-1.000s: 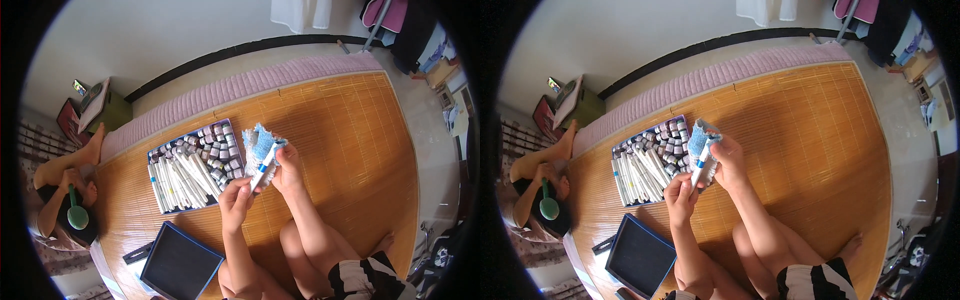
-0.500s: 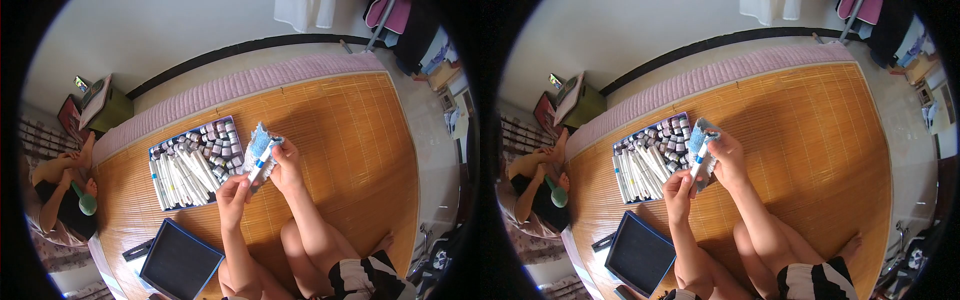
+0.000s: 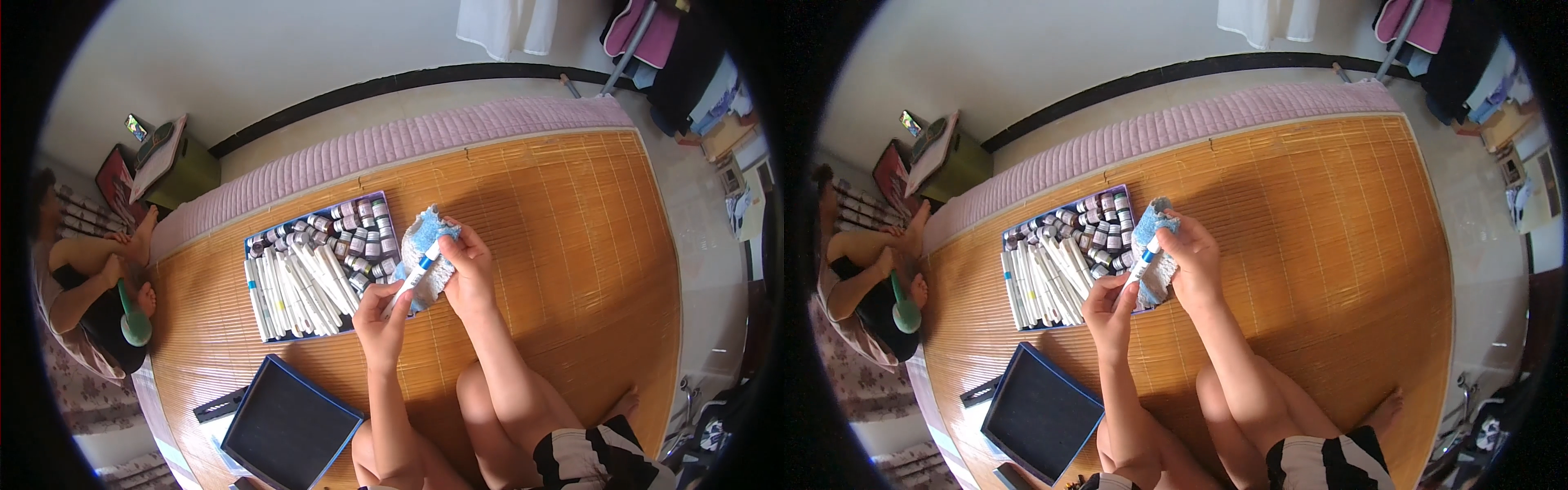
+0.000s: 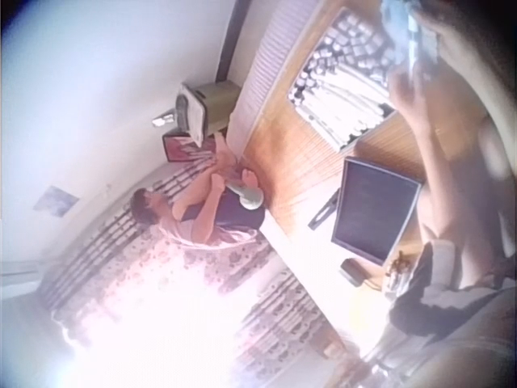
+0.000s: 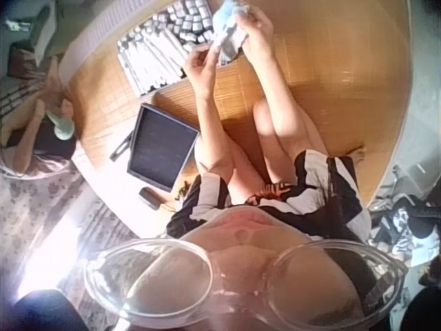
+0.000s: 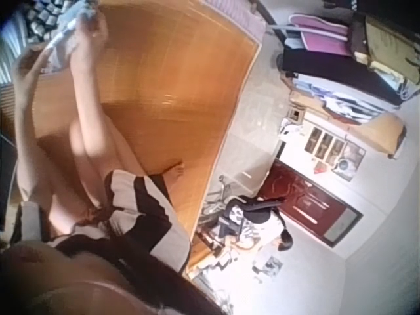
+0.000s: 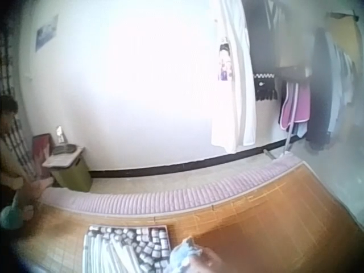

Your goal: The person cleans markers by wiping them with a cloth, then sorts and arranges markers from a storage box onto the mat by hand.

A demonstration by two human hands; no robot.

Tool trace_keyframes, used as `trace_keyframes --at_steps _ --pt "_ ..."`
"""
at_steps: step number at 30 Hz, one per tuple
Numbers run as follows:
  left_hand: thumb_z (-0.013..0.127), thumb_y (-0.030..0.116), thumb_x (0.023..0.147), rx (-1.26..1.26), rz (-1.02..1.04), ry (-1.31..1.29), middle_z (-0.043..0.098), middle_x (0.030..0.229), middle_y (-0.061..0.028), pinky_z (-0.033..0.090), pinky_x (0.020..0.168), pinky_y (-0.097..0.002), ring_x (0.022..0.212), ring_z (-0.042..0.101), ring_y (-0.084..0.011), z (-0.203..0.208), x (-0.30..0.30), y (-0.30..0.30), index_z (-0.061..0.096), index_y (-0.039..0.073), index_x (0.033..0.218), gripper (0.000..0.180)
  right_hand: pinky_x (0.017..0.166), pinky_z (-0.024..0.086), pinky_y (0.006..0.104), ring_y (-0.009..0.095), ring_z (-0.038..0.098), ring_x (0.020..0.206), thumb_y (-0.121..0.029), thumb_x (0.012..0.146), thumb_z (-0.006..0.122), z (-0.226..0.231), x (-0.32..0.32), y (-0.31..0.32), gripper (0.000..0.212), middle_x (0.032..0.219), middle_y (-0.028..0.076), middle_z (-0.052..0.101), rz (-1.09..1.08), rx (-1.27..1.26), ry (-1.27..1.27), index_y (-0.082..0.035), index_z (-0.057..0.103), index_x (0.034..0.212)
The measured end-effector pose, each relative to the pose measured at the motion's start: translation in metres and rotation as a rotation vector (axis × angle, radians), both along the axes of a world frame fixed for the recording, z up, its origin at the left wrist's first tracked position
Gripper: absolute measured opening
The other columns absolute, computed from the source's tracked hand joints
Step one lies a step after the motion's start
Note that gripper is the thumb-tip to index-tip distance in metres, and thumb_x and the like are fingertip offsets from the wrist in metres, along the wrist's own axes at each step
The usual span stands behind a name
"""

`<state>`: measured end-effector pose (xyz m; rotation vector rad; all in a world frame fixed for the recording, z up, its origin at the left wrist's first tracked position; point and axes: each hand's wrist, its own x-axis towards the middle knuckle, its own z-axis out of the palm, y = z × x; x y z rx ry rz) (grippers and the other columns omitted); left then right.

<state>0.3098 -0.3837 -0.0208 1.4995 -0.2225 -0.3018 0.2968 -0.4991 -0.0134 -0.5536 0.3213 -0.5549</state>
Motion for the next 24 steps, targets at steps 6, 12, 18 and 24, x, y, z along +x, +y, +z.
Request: trace_keyframes --at_steps 6,12,18,24 --pt "0.051 0.006 0.07 -0.058 -0.05 0.045 0.05 0.067 -0.0025 0.033 0.047 -0.0143 0.055 0.042 -0.0032 0.0023 -0.0008 -0.003 0.048 -0.001 0.078 0.011 0.067 0.039 0.0253 0.013 0.049 0.073 -0.002 0.064 0.055 -0.0057 0.0003 -0.0011 0.029 0.082 0.007 0.05 0.037 0.094 -0.082 0.001 0.045 0.091" --pt "0.042 0.012 0.076 -0.155 -0.154 0.222 0.049 0.059 -0.0045 0.023 0.037 -0.0135 0.041 0.031 -0.0019 0.008 0.0004 0.0026 0.048 -0.002 0.077 0.015 0.064 0.041 0.0268 0.014 0.049 0.072 -0.005 0.064 0.056 -0.0042 -0.0014 -0.0016 0.028 0.081 0.007 0.05 0.086 0.059 -0.167 -0.002 0.046 0.09" --pt "0.042 0.011 0.076 -0.259 -0.221 0.34 0.048 0.058 -0.0044 0.024 0.038 -0.0135 0.042 0.032 -0.0023 0.0084 0.0032 0.0065 0.047 -0.001 0.076 0.013 0.063 0.041 0.0269 0.014 0.049 0.07 -0.01 0.064 0.058 -0.0003 -0.0014 -0.0002 0.031 0.079 0.007 0.05 0.105 0.002 -0.163 0.0 0.045 0.09" --pt "0.05 0.005 0.07 -0.162 -0.187 0.181 0.05 0.065 -0.004 0.034 0.049 -0.0157 0.055 0.042 -0.0052 0.0094 -0.0003 0.0013 0.047 0.0 0.076 0.009 0.062 0.041 0.0258 0.013 0.049 0.069 -0.015 0.065 0.057 0.002 -0.0016 0.0005 0.033 0.077 0.007 0.05 0.049 -0.022 -0.118 0.003 0.044 0.089"
